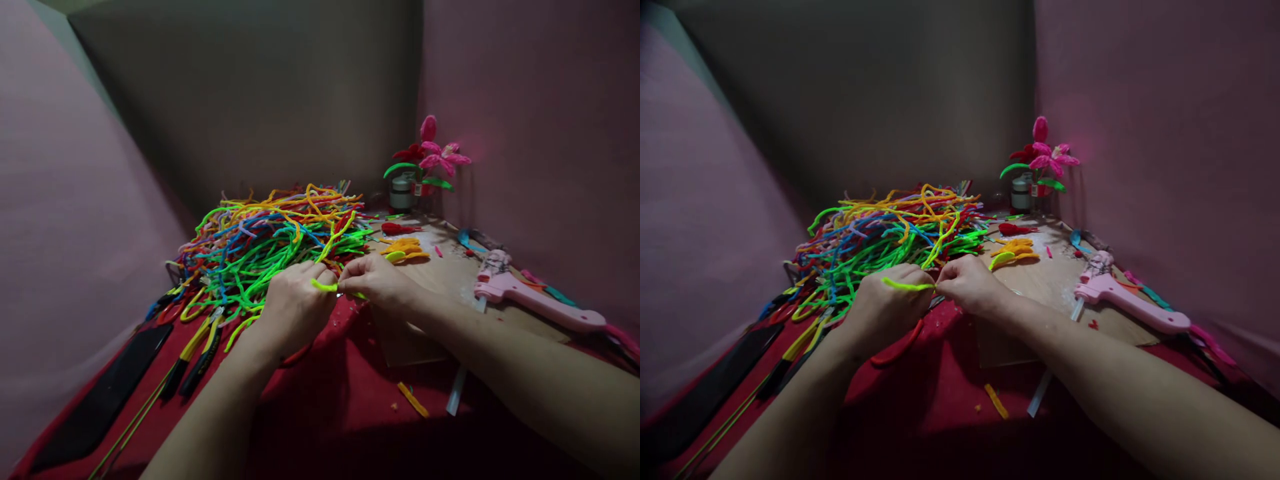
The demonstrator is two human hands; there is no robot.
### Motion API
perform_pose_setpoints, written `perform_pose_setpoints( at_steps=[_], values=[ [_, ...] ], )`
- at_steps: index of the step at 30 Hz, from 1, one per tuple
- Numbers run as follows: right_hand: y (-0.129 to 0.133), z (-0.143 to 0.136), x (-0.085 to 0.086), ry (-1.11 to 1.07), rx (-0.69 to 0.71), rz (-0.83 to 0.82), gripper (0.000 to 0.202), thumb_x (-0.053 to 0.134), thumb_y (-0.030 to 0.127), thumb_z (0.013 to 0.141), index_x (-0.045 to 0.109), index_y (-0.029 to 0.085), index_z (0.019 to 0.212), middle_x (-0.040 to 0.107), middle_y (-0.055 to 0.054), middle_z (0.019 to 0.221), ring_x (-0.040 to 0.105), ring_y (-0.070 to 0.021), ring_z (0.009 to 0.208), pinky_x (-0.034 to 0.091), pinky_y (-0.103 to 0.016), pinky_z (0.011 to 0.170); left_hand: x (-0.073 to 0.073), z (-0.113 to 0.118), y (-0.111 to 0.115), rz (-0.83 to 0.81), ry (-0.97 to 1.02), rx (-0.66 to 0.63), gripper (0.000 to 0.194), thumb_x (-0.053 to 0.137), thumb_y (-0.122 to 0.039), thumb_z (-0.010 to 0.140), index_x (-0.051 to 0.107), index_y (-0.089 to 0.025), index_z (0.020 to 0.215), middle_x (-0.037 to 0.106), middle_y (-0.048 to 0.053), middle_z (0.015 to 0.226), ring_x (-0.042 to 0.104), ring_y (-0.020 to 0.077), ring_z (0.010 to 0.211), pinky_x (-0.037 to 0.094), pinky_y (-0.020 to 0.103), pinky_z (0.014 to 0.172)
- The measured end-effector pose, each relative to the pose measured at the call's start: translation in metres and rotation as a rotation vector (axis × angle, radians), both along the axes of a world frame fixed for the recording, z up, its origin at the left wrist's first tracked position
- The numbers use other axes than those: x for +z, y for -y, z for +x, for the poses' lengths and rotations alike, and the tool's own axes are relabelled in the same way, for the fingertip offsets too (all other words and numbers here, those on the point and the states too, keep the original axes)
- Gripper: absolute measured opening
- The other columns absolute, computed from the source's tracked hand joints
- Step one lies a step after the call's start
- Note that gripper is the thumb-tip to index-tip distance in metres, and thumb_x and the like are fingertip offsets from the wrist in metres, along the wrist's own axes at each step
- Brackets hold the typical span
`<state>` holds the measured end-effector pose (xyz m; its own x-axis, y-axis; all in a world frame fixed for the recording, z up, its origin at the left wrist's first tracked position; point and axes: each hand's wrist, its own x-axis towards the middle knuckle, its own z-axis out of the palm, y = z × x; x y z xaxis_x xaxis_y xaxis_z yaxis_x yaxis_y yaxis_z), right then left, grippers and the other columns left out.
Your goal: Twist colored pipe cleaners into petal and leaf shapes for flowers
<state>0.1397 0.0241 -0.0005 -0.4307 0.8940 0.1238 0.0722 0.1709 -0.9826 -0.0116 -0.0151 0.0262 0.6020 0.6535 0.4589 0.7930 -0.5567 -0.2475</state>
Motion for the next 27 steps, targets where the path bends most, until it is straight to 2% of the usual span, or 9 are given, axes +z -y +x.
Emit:
perform_pose_setpoints(
  at_steps=[3, 8, 11, 13, 14, 16, 21, 23, 27],
  values=[
    [0.008, -0.002, -0.002, 0.214, -0.077, 0.42, 0.017, 0.05, 0.011, 0.065, 0.054, 0.016, 0.049, 0.046, 0.001, 0.046, 0.038, -0.0093, 0.047, 0.026, -0.025, 0.05, 0.005, -0.002, -0.002, -0.316, 0.319, 0.087, 0.013, 0.051, -0.018, 0.072, 0.061, -0.016, 0.065, 0.058, 0.004, 0.062, 0.047, 0.0137, 0.057, 0.027, 0.025, 0.051],
    [0.026, -0.002, -0.002, 0.364, -0.179, 0.971, 0.017, 0.045, 0.011, 0.074, 0.057, 0.014, 0.062, 0.055, -0.004, 0.059, 0.043, -0.0114, 0.055, 0.029, -0.025, 0.054, 0.012, -0.011, -0.011, -1.093, 1.028, 0.08, 0.009, 0.059, -0.019, 0.059, 0.058, -0.013, 0.053, 0.043, -0.003, 0.045, 0.032, 0.0062, 0.041, 0.022, 0.022, 0.043],
    [0.029, 0.0, -0.001, 0.361, -0.237, 1.159, 0.019, 0.044, 0.012, 0.076, 0.057, 0.013, 0.062, 0.054, -0.005, 0.059, 0.044, -0.0131, 0.057, 0.031, -0.027, 0.056, 0.005, -0.014, -0.019, -1.474, 1.312, -0.026, 0.012, 0.057, -0.019, 0.055, 0.052, -0.013, 0.047, 0.042, -0.002, 0.042, 0.033, 0.0066, 0.039, 0.022, 0.022, 0.04],
    [0.028, 0.001, 0.0, 0.33, -0.258, 1.177, 0.019, 0.044, 0.012, 0.076, 0.058, 0.012, 0.062, 0.054, -0.006, 0.059, 0.045, -0.0138, 0.058, 0.031, -0.028, 0.056, -0.002, -0.013, -0.023, -1.673, 1.422, -0.088, 0.015, 0.056, -0.02, 0.055, 0.048, -0.013, 0.044, 0.038, -0.002, 0.041, 0.031, 0.0063, 0.037, 0.022, 0.021, 0.039],
    [0.026, 0.002, 0.001, 0.299, -0.255, 1.138, 0.019, 0.045, 0.012, 0.075, 0.058, 0.012, 0.062, 0.055, -0.006, 0.059, 0.046, -0.0137, 0.058, 0.032, -0.028, 0.056, -0.004, -0.012, -0.024, -1.702, 1.466, -0.099, 0.016, 0.056, -0.02, 0.056, 0.047, -0.013, 0.044, 0.036, -0.003, 0.04, 0.03, 0.0059, 0.036, 0.021, 0.021, 0.038],
    [0.022, 0.002, 0.002, 0.201, -0.226, 0.946, 0.017, 0.047, 0.013, 0.075, 0.059, 0.012, 0.063, 0.056, -0.004, 0.059, 0.047, -0.0125, 0.057, 0.034, -0.026, 0.056, -0.007, -0.01, -0.025, -1.628, 1.511, -0.076, 0.015, 0.058, -0.019, 0.057, 0.049, -0.013, 0.047, 0.037, -0.003, 0.04, 0.031, 0.0056, 0.036, 0.021, 0.02, 0.037],
    [0.008, 0.002, 0.003, -0.148, 0.018, 0.122, 0.015, 0.056, 0.021, 0.07, 0.057, 0.014, 0.057, 0.05, 0.002, 0.049, 0.042, -0.0084, 0.046, 0.033, -0.024, 0.048, 0.004, -0.009, -0.017, -1.174, 1.425, -0.02, 0.015, 0.067, -0.023, 0.062, 0.059, -0.01, 0.06, 0.051, -0.002, 0.05, 0.039, 0.0042, 0.041, 0.025, 0.017, 0.04],
    [0.004, 0.003, 0.004, -0.287, 0.086, -0.05, 0.014, 0.058, 0.02, 0.067, 0.056, 0.013, 0.054, 0.049, 0.002, 0.046, 0.041, -0.0077, 0.042, 0.033, -0.024, 0.046, 0.01, -0.008, -0.013, -0.995, 1.36, -0.049, 0.012, 0.068, -0.022, 0.064, 0.062, -0.012, 0.067, 0.057, -0.001, 0.058, 0.046, 0.006, 0.049, 0.033, 0.018, 0.046],
    [0.002, 0.004, 0.004, -0.399, 0.156, -0.221, 0.009, 0.06, 0.018, 0.062, 0.058, 0.013, 0.054, 0.051, 0.002, 0.046, 0.042, -0.0078, 0.04, 0.031, -0.023, 0.042, 0.014, -0.007, -0.01, -0.707, 1.126, -0.192, 0.012, 0.067, -0.021, 0.067, 0.066, -0.013, 0.076, 0.06, 0.003, 0.079, 0.055, 0.0124, 0.072, 0.043, 0.022, 0.065]
  ],
)
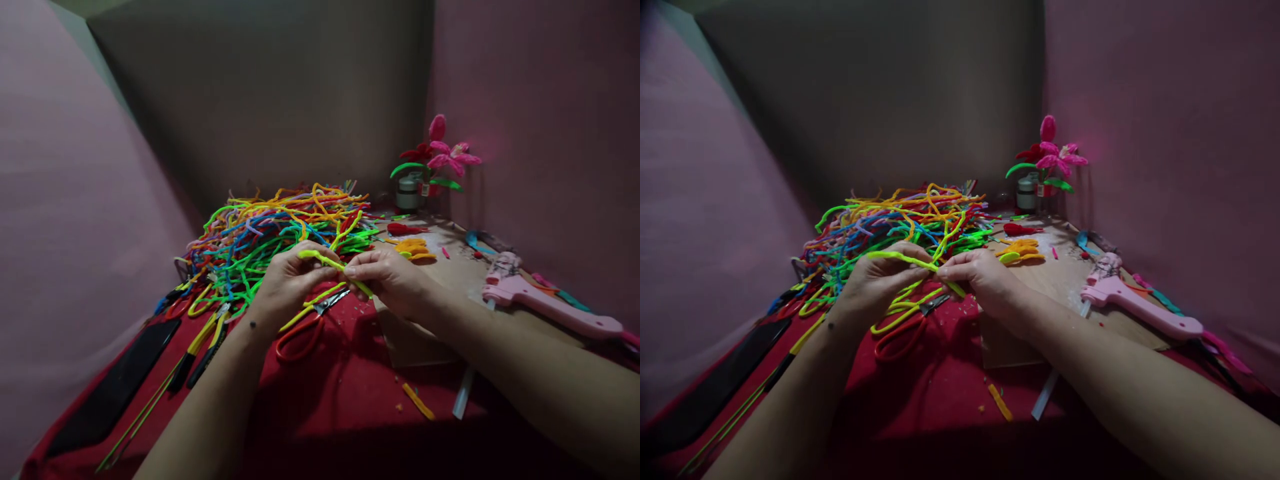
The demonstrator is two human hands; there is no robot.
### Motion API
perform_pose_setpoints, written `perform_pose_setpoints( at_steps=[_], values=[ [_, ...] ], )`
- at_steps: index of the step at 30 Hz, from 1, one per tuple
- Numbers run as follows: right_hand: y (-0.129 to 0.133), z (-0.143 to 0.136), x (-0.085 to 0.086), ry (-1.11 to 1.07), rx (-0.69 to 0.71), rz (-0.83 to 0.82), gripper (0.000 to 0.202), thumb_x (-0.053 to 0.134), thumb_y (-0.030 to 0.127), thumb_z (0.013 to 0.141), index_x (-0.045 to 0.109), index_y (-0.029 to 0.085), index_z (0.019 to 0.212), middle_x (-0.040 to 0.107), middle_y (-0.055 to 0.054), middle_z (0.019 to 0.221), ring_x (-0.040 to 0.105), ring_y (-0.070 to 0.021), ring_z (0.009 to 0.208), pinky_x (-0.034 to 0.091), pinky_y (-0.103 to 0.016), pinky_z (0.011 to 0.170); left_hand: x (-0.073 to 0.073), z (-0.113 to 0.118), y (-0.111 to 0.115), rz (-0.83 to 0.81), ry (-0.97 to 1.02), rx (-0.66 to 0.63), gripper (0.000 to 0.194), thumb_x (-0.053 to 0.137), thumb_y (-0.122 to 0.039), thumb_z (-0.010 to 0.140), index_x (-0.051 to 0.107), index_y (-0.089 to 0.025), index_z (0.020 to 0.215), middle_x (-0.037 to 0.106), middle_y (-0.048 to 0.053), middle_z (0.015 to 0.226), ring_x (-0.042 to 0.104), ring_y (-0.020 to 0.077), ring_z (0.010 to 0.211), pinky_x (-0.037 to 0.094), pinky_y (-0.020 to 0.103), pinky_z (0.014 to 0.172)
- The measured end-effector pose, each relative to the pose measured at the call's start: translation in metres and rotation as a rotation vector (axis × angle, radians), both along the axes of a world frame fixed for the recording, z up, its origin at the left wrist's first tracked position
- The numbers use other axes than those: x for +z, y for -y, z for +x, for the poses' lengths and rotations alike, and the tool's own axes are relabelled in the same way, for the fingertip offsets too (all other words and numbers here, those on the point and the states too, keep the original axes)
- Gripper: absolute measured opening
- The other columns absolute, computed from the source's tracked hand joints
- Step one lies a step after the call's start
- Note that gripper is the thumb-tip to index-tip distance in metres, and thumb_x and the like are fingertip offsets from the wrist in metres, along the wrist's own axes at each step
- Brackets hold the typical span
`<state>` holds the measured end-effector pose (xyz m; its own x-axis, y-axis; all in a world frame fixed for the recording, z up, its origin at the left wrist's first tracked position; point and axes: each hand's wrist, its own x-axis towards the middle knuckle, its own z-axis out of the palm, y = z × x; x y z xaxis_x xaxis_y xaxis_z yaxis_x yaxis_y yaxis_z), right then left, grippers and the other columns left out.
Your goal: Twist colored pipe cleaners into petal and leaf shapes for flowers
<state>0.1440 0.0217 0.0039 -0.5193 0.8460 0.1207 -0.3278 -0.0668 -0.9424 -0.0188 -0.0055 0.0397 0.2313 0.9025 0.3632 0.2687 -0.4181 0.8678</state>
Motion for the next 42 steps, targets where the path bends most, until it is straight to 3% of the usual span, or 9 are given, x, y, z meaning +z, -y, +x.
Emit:
perform_pose_setpoints(
  at_steps=[3, 8, 15, 17, 22, 25, 34, 37, 42],
  values=[
    [0.001, 0.0, 0.0, -0.011, 0.045, -0.035, 0.008, 0.06, 0.017, 0.06, 0.057, 0.013, 0.053, 0.051, 0.002, 0.046, 0.043, -0.0078, 0.038, 0.032, -0.023, 0.042, -0.002, 0.0, 0.0, 0.089, -0.082, -0.058, 0.01, 0.065, -0.023, 0.07, 0.066, -0.013, 0.074, 0.058, 0.004, 0.081, 0.053, 0.0135, 0.075, 0.042, 0.023, 0.067],
    [0.001, 0.0, -0.001, 0.051, 0.054, 0.053, 0.014, 0.06, 0.019, 0.061, 0.053, 0.014, 0.05, 0.048, 0.003, 0.041, 0.04, -0.0074, 0.037, 0.031, -0.024, 0.042, -0.004, 0.002, 0.002, -0.077, -0.116, -0.016, 0.011, 0.063, -0.024, 0.072, 0.061, -0.014, 0.07, 0.052, -0.002, 0.065, 0.045, 0.0075, 0.059, 0.037, 0.019, 0.056],
    [0.012, -0.004, -0.001, 0.419, -0.336, 0.579, 0.017, 0.055, 0.019, 0.069, 0.055, 0.015, 0.053, 0.049, 0.002, 0.051, 0.042, -0.0089, 0.051, 0.031, -0.024, 0.051, -0.012, 0.005, -0.001, -0.542, 0.17, -0.101, 0.021, 0.061, -0.029, 0.072, 0.05, -0.014, 0.061, 0.045, -0.004, 0.049, 0.036, 0.0055, 0.042, 0.027, 0.019, 0.043],
    [0.012, -0.005, -0.001, 0.42, -0.351, 0.573, 0.018, 0.055, 0.021, 0.071, 0.055, 0.015, 0.054, 0.05, 0.001, 0.052, 0.043, -0.0093, 0.052, 0.032, -0.024, 0.052, -0.013, 0.006, -0.002, -0.531, 0.188, -0.094, 0.021, 0.061, -0.027, 0.072, 0.05, -0.013, 0.061, 0.046, -0.004, 0.05, 0.037, 0.0053, 0.043, 0.027, 0.019, 0.044],
    [0.006, -0.003, 0.0, 0.162, -0.026, 0.19, 0.021, 0.056, 0.028, 0.071, 0.055, 0.014, 0.055, 0.052, 0.001, 0.05, 0.045, -0.0089, 0.046, 0.036, -0.025, 0.05, -0.01, 0.003, -0.003, -0.381, 0.177, -0.068, 0.023, 0.06, -0.03, 0.074, 0.05, -0.013, 0.062, 0.047, -0.004, 0.053, 0.036, 0.0045, 0.046, 0.027, 0.018, 0.045],
    [0.004, -0.002, 0.001, 0.143, -0.026, 0.127, 0.016, 0.06, 0.025, 0.066, 0.058, 0.013, 0.056, 0.053, 0.0, 0.049, 0.046, -0.009, 0.044, 0.036, -0.025, 0.049, -0.008, 0.001, -0.003, -0.322, 0.136, -0.02, 0.022, 0.059, -0.031, 0.074, 0.051, -0.013, 0.064, 0.048, -0.003, 0.053, 0.038, 0.005, 0.046, 0.027, 0.018, 0.045],
    [0.009, -0.003, 0.0, 0.428, -0.338, 0.428, 0.02, 0.055, 0.024, 0.071, 0.059, 0.013, 0.055, 0.052, 0.001, 0.049, 0.043, -0.0087, 0.049, 0.032, -0.023, 0.049, -0.004, 0.012, 0.003, -0.163, -0.105, 0.25, 0.019, 0.063, -0.03, 0.067, 0.062, -0.011, 0.063, 0.047, -0.003, 0.049, 0.036, 0.0064, 0.046, 0.026, 0.019, 0.042],
    [0.008, -0.003, -0.002, 0.493, -0.395, 0.549, 0.02, 0.052, 0.02, 0.072, 0.058, 0.014, 0.054, 0.051, 0.001, 0.05, 0.042, -0.0085, 0.051, 0.031, -0.023, 0.051, -0.003, 0.014, 0.005, -0.171, -0.107, 0.247, 0.019, 0.063, -0.029, 0.067, 0.06, -0.012, 0.058, 0.046, -0.004, 0.045, 0.036, 0.0058, 0.042, 0.026, 0.019, 0.041],
    [0.01, -0.004, -0.002, 0.513, -0.397, 0.625, 0.018, 0.05, 0.015, 0.071, 0.059, 0.013, 0.056, 0.049, 0.002, 0.051, 0.041, -0.0081, 0.052, 0.032, -0.022, 0.052, -0.004, 0.005, 0.002, -0.426, -0.012, 0.11, 0.02, 0.063, -0.03, 0.068, 0.056, -0.013, 0.058, 0.048, -0.004, 0.04, 0.033, 0.0044, 0.033, 0.021, 0.018, 0.035]
  ],
)
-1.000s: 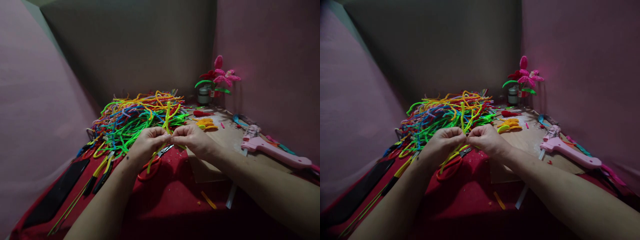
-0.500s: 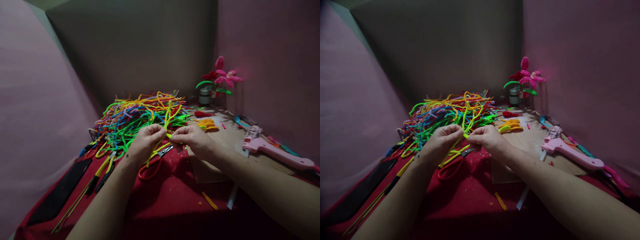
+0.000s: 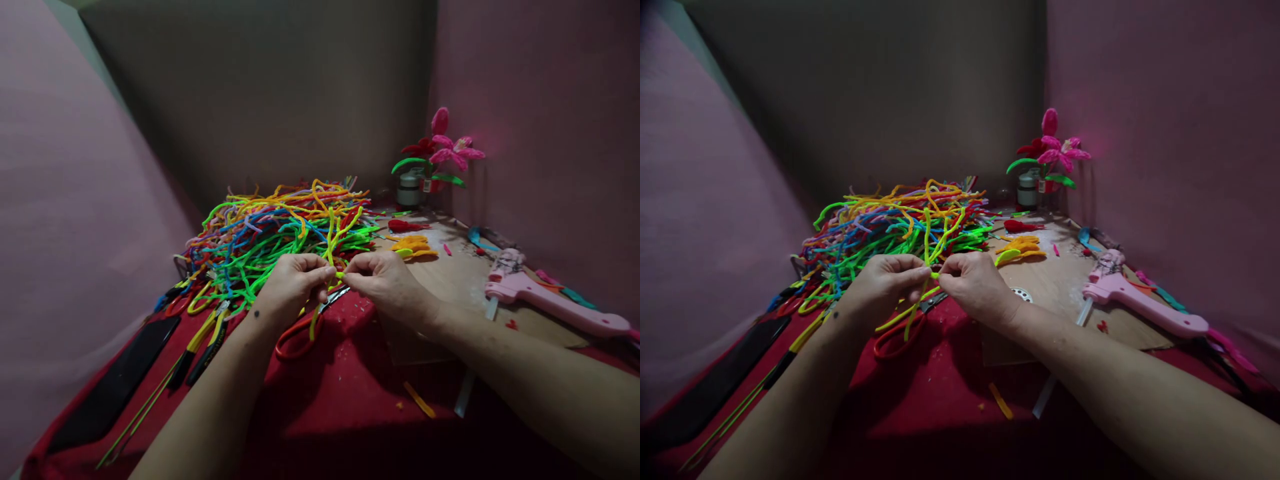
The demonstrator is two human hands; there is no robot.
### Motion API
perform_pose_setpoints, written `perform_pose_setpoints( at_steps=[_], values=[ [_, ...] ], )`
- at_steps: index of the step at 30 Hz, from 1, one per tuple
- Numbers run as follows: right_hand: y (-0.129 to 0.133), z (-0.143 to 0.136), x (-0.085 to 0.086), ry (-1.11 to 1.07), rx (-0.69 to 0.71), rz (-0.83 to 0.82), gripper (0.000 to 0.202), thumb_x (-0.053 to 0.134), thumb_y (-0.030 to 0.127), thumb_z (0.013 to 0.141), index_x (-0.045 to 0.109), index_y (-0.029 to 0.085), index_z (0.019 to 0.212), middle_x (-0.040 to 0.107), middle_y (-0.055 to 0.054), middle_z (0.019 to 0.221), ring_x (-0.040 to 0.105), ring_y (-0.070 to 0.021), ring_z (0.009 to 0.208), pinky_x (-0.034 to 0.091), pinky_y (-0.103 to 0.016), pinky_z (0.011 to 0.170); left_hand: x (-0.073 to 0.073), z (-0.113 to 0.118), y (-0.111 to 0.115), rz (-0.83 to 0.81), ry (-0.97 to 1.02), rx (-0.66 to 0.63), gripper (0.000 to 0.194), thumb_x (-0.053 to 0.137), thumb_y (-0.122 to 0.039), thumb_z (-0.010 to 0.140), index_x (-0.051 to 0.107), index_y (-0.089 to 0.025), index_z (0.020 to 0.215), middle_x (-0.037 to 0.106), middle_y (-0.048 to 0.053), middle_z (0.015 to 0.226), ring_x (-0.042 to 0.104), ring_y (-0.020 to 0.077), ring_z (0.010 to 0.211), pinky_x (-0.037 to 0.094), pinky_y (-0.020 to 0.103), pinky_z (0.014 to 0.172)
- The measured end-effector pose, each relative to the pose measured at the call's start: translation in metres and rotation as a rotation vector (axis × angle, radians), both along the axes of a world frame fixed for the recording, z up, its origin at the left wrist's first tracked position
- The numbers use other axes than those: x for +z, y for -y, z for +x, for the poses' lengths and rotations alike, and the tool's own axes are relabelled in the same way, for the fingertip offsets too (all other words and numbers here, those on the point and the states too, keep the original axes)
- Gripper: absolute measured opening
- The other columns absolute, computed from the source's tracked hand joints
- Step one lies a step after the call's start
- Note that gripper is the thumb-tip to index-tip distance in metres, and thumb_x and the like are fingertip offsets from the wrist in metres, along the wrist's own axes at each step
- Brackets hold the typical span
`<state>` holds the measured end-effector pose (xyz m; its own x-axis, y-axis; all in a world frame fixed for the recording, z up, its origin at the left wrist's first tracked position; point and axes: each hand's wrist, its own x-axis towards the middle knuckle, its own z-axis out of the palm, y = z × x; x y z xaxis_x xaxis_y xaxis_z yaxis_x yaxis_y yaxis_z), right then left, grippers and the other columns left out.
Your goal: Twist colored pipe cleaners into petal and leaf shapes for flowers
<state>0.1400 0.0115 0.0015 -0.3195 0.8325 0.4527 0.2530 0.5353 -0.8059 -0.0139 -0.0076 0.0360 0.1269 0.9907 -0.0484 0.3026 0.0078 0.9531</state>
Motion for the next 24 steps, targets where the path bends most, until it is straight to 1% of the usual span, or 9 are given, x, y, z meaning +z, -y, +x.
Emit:
perform_pose_setpoints(
  at_steps=[3, 6, 11, 14, 17, 20, 24],
  values=[
    [0.0016, -0.0007, 0.0003, -0.007, 0.019, 0.027, 0.017, 0.049, 0.013, 0.071, 0.057, 0.013, 0.056, 0.048, 0.002, 0.052, 0.041, -0.0077, 0.053, 0.032, -0.021, 0.052, -0.003, -0.0071, -0.0051, -0.161, 0.17, -0.084, 0.02, 0.066, -0.029, 0.065, 0.056, -0.013, 0.062, 0.044, -0.005, 0.039, 0.031, 0.003, 0.032, 0.021, 0.016, 0.034],
    [0.0021, -0.0012, 0.0002, -0.018, 0.02, 0.042, 0.017, 0.048, 0.013, 0.071, 0.057, 0.013, 0.056, 0.048, 0.002, 0.052, 0.04, -0.0079, 0.053, 0.032, -0.021, 0.051, -0.0037, -0.0102, -0.0084, -0.222, 0.246, -0.101, 0.02, 0.069, -0.027, 0.064, 0.056, -0.012, 0.061, 0.041, -0.006, 0.038, 0.028, 0.0013, 0.031, 0.019, 0.015, 0.034],
    [0.002, -0.0015, 0.0, -0.014, -0.028, 0.098, 0.017, 0.048, 0.013, 0.071, 0.057, 0.014, 0.057, 0.052, 0.001, 0.055, 0.044, -0.0085, 0.054, 0.034, -0.022, 0.054, 0.0003, -0.008, -0.0068, -0.164, 0.134, -0.026, 0.021, 0.068, -0.029, 0.065, 0.058, -0.011, 0.06, 0.048, -0.002, 0.04, 0.035, 0.0028, 0.031, 0.02, 0.015, 0.032],
    [0.0023, -0.0014, -0.0002, 0.001, -0.039, 0.122, 0.017, 0.048, 0.012, 0.071, 0.057, 0.014, 0.056, 0.053, 0.001, 0.055, 0.045, -0.0086, 0.054, 0.034, -0.022, 0.054, 0.0014, -0.006, -0.005, -0.124, 0.084, -0.05, 0.02, 0.069, -0.027, 0.064, 0.058, -0.011, 0.058, 0.05, -0.002, 0.042, 0.038, 0.003, 0.033, 0.024, 0.015, 0.033],
    [0.0023, -0.0014, -0.0006, -0.011, -0.028, 0.117, 0.017, 0.049, 0.013, 0.071, 0.058, 0.014, 0.057, 0.054, 0.001, 0.055, 0.045, -0.0087, 0.054, 0.034, -0.022, 0.054, 0.0005, -0.0044, -0.0044, -0.092, 0.126, -0.068, 0.018, 0.069, -0.024, 0.063, 0.057, -0.012, 0.057, 0.047, -0.004, 0.041, 0.037, 0.0027, 0.034, 0.025, 0.015, 0.035],
    [0.0016, -0.0012, -0.0007, -0.045, 0.013, 0.045, 0.016, 0.05, 0.014, 0.071, 0.059, 0.014, 0.058, 0.053, 0.001, 0.055, 0.045, -0.0089, 0.055, 0.034, -0.023, 0.054, -0.0012, -0.0042, -0.0051, -0.095, 0.186, -0.079, 0.016, 0.069, -0.021, 0.061, 0.056, -0.012, 0.057, 0.044, -0.005, 0.041, 0.035, 0.0029, 0.035, 0.025, 0.016, 0.035],
    [-0.0027, 0.0005, 0.0004, -0.176, 0.156, -0.236, 0.015, 0.054, 0.02, 0.069, 0.058, 0.014, 0.056, 0.049, 0.002, 0.05, 0.042, -0.0087, 0.049, 0.033, -0.023, 0.05, -0.0023, -0.0059, -0.0062, -0.087, 0.206, -0.121, 0.015, 0.07, -0.021, 0.06, 0.059, -0.012, 0.062, 0.044, -0.006, 0.043, 0.033, 0.0024, 0.036, 0.023, 0.017, 0.037]
  ],
)
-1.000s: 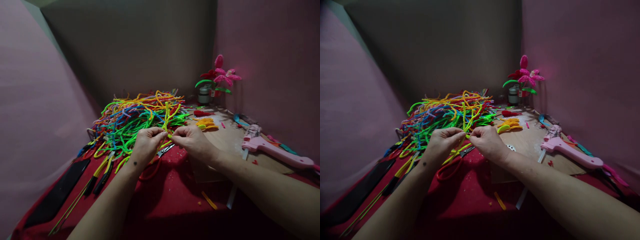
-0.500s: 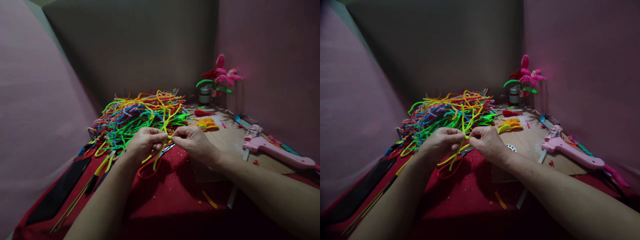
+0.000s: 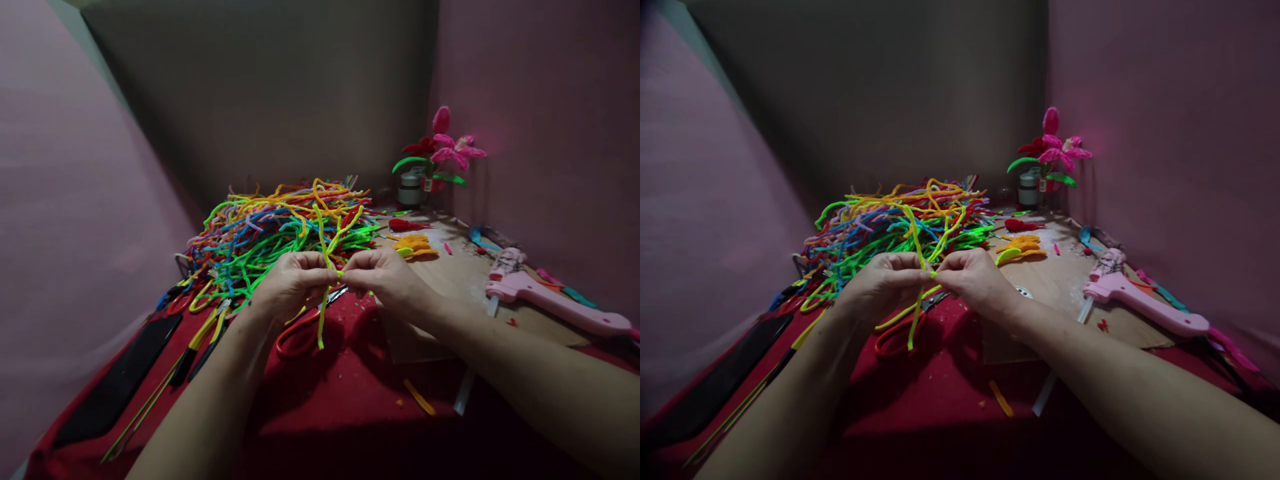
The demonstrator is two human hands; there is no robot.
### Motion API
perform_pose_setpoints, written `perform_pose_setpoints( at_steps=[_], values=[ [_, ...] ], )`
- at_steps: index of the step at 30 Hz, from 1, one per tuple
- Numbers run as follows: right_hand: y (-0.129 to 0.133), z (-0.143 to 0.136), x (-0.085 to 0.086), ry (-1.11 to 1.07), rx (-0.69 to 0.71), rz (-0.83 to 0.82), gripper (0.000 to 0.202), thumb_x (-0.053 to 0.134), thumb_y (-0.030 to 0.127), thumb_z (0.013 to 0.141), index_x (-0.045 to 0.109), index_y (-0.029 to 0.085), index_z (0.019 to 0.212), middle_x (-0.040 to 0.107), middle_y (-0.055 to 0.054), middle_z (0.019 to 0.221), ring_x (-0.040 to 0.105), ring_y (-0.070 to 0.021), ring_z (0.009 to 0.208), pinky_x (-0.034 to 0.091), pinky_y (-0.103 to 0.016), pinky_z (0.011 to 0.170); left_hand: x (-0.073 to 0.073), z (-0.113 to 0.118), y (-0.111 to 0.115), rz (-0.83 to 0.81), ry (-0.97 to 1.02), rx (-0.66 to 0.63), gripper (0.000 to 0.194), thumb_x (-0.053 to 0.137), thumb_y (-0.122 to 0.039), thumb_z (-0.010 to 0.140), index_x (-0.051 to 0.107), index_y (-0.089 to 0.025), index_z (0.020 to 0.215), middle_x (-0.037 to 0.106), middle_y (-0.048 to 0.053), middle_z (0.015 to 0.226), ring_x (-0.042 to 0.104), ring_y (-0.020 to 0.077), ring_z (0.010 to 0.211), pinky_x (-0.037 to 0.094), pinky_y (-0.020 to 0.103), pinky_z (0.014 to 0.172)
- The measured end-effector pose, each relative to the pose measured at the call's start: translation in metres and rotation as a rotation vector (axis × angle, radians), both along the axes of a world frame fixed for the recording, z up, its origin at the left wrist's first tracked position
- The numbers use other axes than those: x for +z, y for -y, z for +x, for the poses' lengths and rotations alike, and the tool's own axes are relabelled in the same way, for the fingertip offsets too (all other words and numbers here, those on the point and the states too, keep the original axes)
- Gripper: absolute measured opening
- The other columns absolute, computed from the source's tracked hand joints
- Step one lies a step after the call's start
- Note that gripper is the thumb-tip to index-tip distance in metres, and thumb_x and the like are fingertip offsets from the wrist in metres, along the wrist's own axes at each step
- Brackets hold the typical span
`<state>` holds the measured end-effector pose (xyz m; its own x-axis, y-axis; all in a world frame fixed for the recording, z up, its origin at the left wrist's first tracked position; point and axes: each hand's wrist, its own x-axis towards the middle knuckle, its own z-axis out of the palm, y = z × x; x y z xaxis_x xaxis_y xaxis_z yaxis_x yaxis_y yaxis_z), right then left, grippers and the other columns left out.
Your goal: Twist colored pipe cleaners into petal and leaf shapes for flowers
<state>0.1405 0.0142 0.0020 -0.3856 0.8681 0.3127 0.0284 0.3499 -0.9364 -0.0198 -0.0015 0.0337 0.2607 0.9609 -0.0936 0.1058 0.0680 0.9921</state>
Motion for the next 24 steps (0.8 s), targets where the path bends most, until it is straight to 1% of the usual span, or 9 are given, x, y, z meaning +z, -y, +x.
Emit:
perform_pose_setpoints(
  at_steps=[3, 5, 7, 11, 13, 16, 18, 20, 24],
  values=[
    [-0.004, 0.001, 0.002, -0.072, 0.117, -0.175, 0.013, 0.056, 0.019, 0.067, 0.056, 0.014, 0.055, 0.049, 0.002, 0.048, 0.042, -0.009, 0.047, 0.035, -0.025, 0.05, 0.002, 0.0, 0.001, 0.046, -0.073, 0.001, 0.016, 0.069, -0.024, 0.061, 0.058, -0.012, 0.062, 0.043, -0.006, 0.043, 0.032, 0.0021, 0.036, 0.021, 0.016, 0.037],
    [-0.005, 0.001, 0.003, -0.066, 0.115, -0.164, 0.012, 0.056, 0.02, 0.068, 0.058, 0.013, 0.058, 0.051, 0.001, 0.052, 0.045, -0.0097, 0.049, 0.037, -0.026, 0.052, 0.005, 0.001, 0.003, 0.077, -0.187, 0.02, 0.018, 0.067, -0.025, 0.063, 0.056, -0.012, 0.059, 0.043, -0.005, 0.04, 0.032, 0.0024, 0.035, 0.02, 0.016, 0.035],
    [-0.004, 0.002, 0.005, -0.062, 0.007, 0.016, 0.01, 0.055, 0.019, 0.072, 0.063, 0.014, 0.068, 0.056, -0.001, 0.063, 0.049, -0.011, 0.058, 0.039, -0.026, 0.057, 0.008, 0.003, 0.005, 0.082, -0.286, 0.037, 0.018, 0.065, -0.026, 0.064, 0.055, -0.013, 0.056, 0.041, -0.005, 0.039, 0.031, 0.0027, 0.033, 0.02, 0.017, 0.034],
    [-0.002, 0.003, 0.005, 0.095, -0.26, 0.673, 0.023, 0.05, 0.013, 0.077, 0.067, 0.021, 0.09, 0.051, -0.003, 0.075, 0.047, -0.0137, 0.071, 0.039, -0.028, 0.065, 0.012, 0.006, 0.008, 0.003, -0.339, -0.028, 0.015, 0.064, -0.02, 0.06, 0.054, -0.013, 0.052, 0.039, -0.006, 0.037, 0.028, 0.0021, 0.032, 0.017, 0.017, 0.033],
    [-0.002, 0.004, 0.004, 0.277, -0.313, 0.921, 0.023, 0.049, 0.014, 0.08, 0.068, 0.022, 0.088, 0.049, -0.004, 0.073, 0.043, -0.0152, 0.072, 0.037, -0.03, 0.065, 0.011, 0.006, 0.009, -0.035, -0.312, -0.071, 0.014, 0.064, -0.018, 0.059, 0.054, -0.013, 0.051, 0.038, -0.006, 0.037, 0.027, 0.0016, 0.031, 0.016, 0.017, 0.033],
    [-0.003, 0.006, 0.003, 0.469, -0.361, 1.077, 0.022, 0.049, 0.019, 0.083, 0.069, 0.02, 0.073, 0.05, -0.006, 0.073, 0.04, -0.017, 0.073, 0.035, -0.031, 0.065, 0.01, 0.003, 0.008, -0.05, -0.276, -0.085, 0.019, 0.068, -0.023, 0.06, 0.054, -0.013, 0.052, 0.038, -0.006, 0.038, 0.026, 0.0015, 0.032, 0.015, 0.017, 0.032],
    [-0.003, 0.007, 0.003, 0.496, -0.375, 1.072, 0.024, 0.05, 0.019, 0.082, 0.068, 0.018, 0.066, 0.052, -0.007, 0.073, 0.04, -0.0177, 0.075, 0.035, -0.032, 0.066, 0.009, -0.001, 0.006, -0.041, -0.25, -0.071, 0.019, 0.069, -0.025, 0.06, 0.055, -0.013, 0.055, 0.04, -0.006, 0.038, 0.027, 0.0016, 0.032, 0.015, 0.017, 0.032],
    [-0.003, 0.007, 0.005, 0.474, -0.343, 0.972, 0.022, 0.053, 0.018, 0.08, 0.067, 0.016, 0.063, 0.054, -0.006, 0.07, 0.042, -0.0174, 0.074, 0.034, -0.031, 0.066, 0.008, -0.006, 0.004, -0.026, -0.205, -0.063, 0.017, 0.069, -0.025, 0.062, 0.058, -0.013, 0.06, 0.041, -0.006, 0.039, 0.028, 0.0016, 0.032, 0.016, 0.017, 0.033],
    [0.0, 0.007, 0.01, 0.323, -0.132, 0.453, 0.019, 0.054, 0.017, 0.077, 0.065, 0.014, 0.061, 0.053, -0.001, 0.058, 0.044, -0.0116, 0.059, 0.033, -0.025, 0.055, 0.009, -0.01, 0.001, -0.009, -0.144, -0.061, 0.016, 0.069, -0.026, 0.064, 0.059, -0.013, 0.066, 0.041, -0.006, 0.04, 0.028, 0.001, 0.032, 0.019, 0.016, 0.033]
  ],
)
